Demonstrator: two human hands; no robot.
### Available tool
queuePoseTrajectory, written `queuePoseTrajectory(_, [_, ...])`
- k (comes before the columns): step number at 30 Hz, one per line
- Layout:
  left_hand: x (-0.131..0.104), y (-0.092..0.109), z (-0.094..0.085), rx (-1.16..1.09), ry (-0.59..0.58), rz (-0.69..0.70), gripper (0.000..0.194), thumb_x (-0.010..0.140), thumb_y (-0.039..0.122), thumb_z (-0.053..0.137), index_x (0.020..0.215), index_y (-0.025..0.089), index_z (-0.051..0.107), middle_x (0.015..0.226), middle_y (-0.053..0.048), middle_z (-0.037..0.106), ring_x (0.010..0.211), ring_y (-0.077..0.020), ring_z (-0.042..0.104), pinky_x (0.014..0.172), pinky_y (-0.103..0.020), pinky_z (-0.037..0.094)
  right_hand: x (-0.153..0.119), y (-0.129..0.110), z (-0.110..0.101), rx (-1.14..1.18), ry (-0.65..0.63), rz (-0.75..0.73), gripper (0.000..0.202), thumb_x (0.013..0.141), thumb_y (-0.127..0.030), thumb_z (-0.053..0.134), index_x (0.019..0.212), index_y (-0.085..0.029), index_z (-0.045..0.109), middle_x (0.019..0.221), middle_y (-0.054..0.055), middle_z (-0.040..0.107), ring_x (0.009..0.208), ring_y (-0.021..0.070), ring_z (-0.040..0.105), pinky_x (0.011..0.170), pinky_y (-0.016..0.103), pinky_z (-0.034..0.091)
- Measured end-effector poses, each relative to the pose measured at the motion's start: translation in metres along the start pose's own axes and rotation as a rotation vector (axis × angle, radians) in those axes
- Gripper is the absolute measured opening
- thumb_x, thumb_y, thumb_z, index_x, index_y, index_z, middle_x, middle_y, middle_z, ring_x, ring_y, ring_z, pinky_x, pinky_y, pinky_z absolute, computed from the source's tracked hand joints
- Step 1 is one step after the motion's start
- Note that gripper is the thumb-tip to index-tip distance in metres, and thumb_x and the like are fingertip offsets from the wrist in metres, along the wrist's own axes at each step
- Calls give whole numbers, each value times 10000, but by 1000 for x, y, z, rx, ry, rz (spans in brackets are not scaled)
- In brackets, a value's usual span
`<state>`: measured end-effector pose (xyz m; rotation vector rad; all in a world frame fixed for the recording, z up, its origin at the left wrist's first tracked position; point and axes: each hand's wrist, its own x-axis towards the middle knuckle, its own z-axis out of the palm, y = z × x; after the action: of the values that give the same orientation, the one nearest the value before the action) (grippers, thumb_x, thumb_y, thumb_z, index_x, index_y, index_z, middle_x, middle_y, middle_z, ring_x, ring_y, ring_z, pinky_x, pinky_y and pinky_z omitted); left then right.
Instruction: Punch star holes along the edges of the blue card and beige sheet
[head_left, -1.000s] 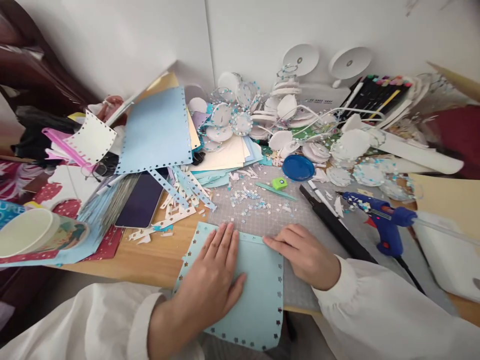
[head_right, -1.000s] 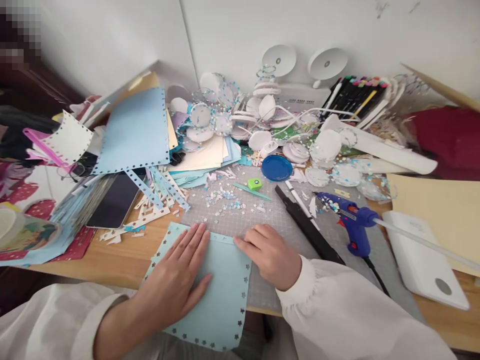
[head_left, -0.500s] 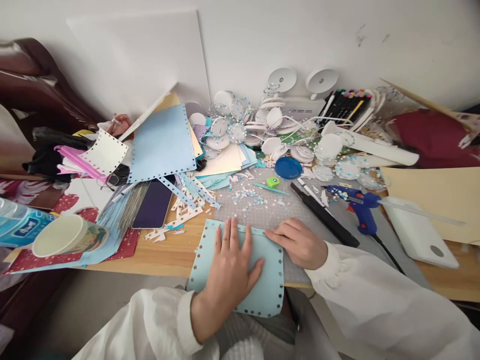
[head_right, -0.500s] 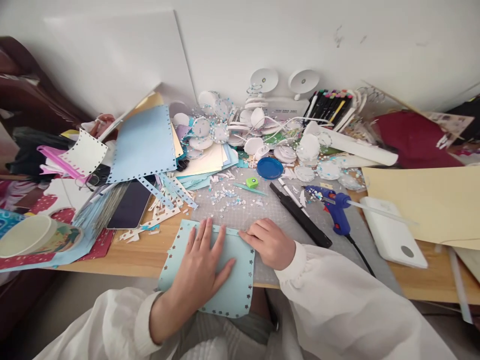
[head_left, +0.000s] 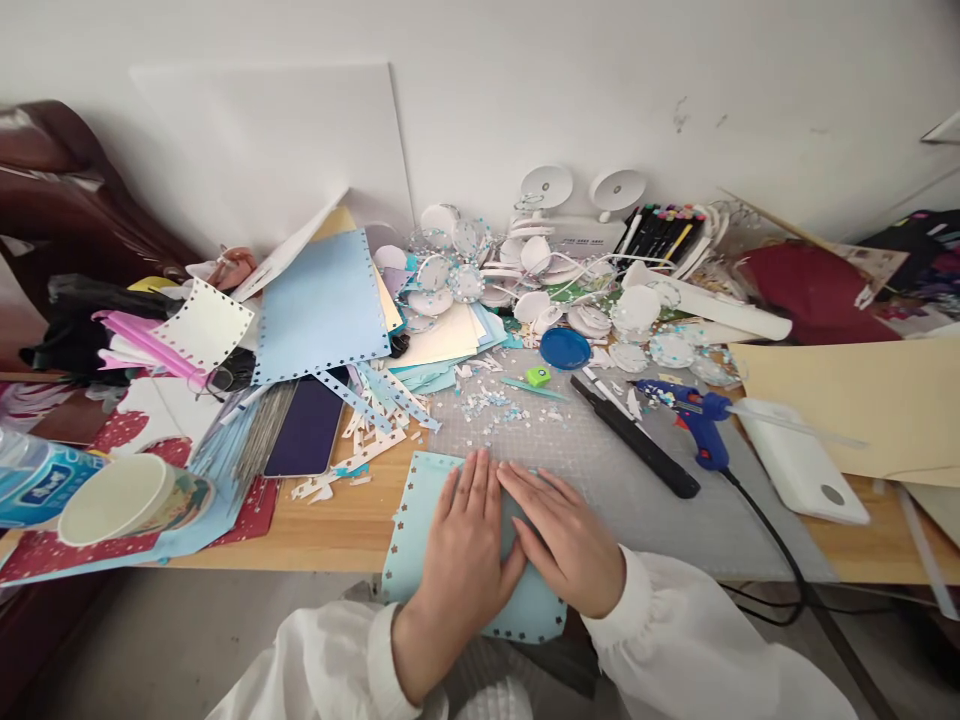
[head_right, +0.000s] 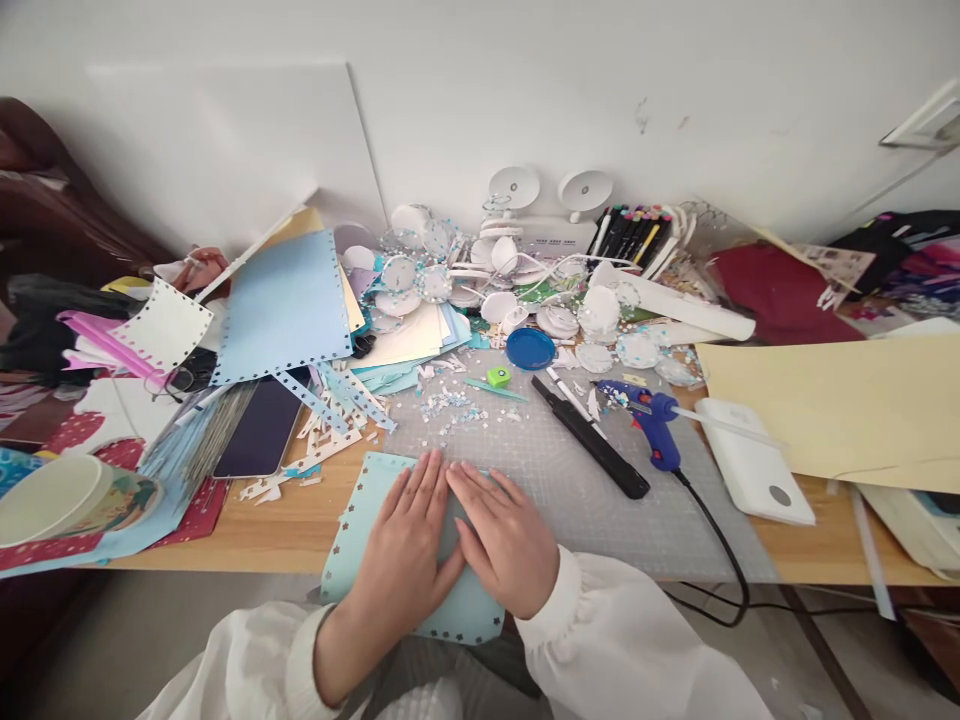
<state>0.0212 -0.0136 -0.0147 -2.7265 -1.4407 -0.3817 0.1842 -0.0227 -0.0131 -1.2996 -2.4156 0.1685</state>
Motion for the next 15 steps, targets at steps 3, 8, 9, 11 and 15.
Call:
queuePoseTrajectory(3, [-6,-8,-7,32,-6,-19,653,918,456,383,1421,41,354,1500,-163,316,1379,-269,342,1083,-424,321,-18,9,-2,-25,-26,97,492,959,-183,360,1444,-135,294,1379,106,526,1301,217,462,1053,473,396])
queuePoseTrajectory(8, [-20,-27,-13,99,5,-99,649,906,451,419,1411,46,368,1487,-157,341,1332,-280,411,1027,-434,360,-39,25,-8,-19,15,176,482,956,-195,394,1430,-171,309,1351,120,550,1260,234,509,1053,516,394])
queuePoseTrajectory(9, [-23,-30,-14,110,13,-119,651,905,454,421,1409,46,370,1481,-160,353,1327,-285,417,1014,-434,367,-39,26,-8,-13,30,181,469,953,-197,404,1415,-178,330,1342,121,558,1244,237,523,1049,522,398])
queuePoseTrajectory(11, [-25,-36,-14,125,27,-142,648,907,453,419,1406,42,370,1471,-164,372,1324,-289,420,998,-430,376,-38,26,-6,9,81,185,437,946,-201,422,1381,-188,376,1311,121,582,1204,239,554,1036,520,419])
queuePoseTrajectory(15, [-23,-41,-14,119,27,-134,642,916,450,408,1398,28,375,1471,-178,371,1339,-297,398,1027,-441,355,-34,17,-3,72,184,172,395,931,-205,454,1326,-185,442,1227,116,629,1145,236,584,1002,485,465])
